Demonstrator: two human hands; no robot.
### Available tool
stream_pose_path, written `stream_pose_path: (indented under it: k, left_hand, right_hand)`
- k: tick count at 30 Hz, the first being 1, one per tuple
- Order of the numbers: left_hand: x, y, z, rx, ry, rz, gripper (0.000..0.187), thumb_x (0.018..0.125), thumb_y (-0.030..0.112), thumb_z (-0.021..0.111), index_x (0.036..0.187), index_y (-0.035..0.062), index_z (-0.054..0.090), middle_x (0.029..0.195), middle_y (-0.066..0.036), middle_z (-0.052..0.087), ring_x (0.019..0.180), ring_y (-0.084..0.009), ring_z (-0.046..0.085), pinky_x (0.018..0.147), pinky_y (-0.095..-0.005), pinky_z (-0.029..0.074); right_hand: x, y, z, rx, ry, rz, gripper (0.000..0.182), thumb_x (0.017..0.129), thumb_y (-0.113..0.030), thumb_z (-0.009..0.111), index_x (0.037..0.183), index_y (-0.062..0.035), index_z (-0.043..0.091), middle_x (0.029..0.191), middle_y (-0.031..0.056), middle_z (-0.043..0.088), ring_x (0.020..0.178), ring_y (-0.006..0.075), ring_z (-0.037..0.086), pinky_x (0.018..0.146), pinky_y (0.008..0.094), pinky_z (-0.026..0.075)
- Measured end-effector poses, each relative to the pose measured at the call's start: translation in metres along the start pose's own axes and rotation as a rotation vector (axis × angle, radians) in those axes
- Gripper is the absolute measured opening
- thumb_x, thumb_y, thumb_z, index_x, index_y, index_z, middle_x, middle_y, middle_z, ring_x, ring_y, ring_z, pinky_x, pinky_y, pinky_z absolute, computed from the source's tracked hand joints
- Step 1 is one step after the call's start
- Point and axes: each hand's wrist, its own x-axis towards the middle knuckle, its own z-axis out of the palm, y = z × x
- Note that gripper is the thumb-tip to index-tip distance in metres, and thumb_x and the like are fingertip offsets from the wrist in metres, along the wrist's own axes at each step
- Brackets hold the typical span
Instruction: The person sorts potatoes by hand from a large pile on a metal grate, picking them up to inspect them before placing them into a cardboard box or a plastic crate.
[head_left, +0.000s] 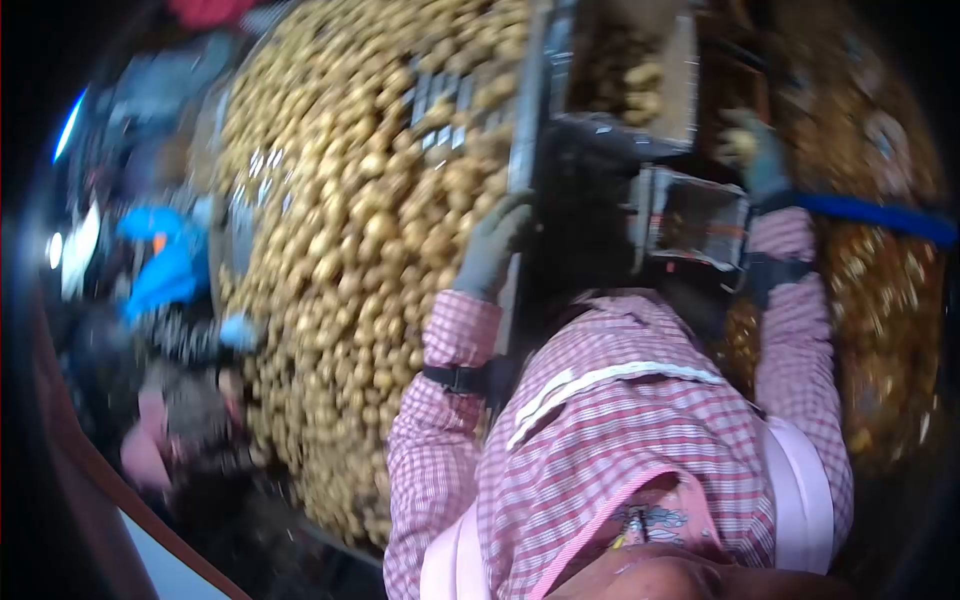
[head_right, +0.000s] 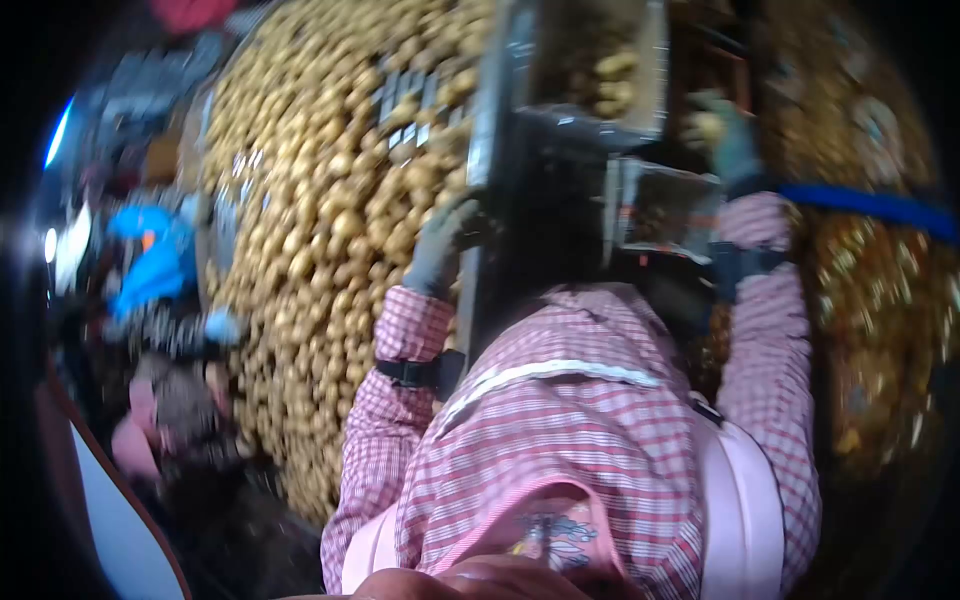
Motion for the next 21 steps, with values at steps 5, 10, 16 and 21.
stream_pose_path:
  k: [5,10,16,21]
  left_hand:
    - [-0.093,-0.029,-0.044,-0.270,0.201,-0.094,0.034,0.102,0.018,0.056,0.132,0.0011,0.062,0.111,-0.007,0.071,0.090,-0.0094,0.067,0.076,-0.0222,0.054]
    - [-0.144,-0.066,-0.062,-0.311,0.293,-0.061,0.035,0.103,0.016,0.055,0.134,0.0007,0.060,0.112,-0.008,0.069,0.089,-0.0102,0.067,0.077,-0.0224,0.054]
    - [-0.224,-0.113,-0.109,-0.051,0.534,0.339,0.037,0.098,0.015,0.062,0.132,-0.0004,0.060,0.118,-0.010,0.066,0.090,-0.0136,0.067,0.077,-0.0253,0.056]
    - [-0.335,-0.161,-0.181,-0.032,1.116,0.124,0.037,0.100,0.022,0.062,0.130,0.0008,0.063,0.122,-0.012,0.067,0.108,-0.0183,0.064,0.094,-0.0312,0.052]
  right_hand:
    - [0.189,0.010,-0.100,-0.546,-0.159,-0.374,0.042,0.104,-0.034,0.050,0.139,-0.0111,0.053,0.128,0.0052,0.057,0.107,0.0224,0.060,0.083,0.0386,0.052]
    - [0.094,-0.016,0.132,-0.368,-0.660,-0.346,0.051,0.104,-0.019,0.042,0.152,-0.0024,0.044,0.150,0.0115,0.053,0.129,0.0241,0.056,0.110,0.0349,0.045]
    - [-0.143,0.111,0.416,-0.382,-1.112,0.237,0.036,0.098,-0.016,0.063,0.131,-0.0025,0.063,0.101,-0.0010,0.069,0.061,0.0036,0.051,0.052,0.0171,0.042]
    - [-0.213,0.185,0.494,-0.483,-1.321,0.347,0.038,0.099,-0.025,0.064,0.130,-0.0024,0.063,0.094,-0.0007,0.067,0.067,0.0065,0.061,0.059,0.0222,0.049]
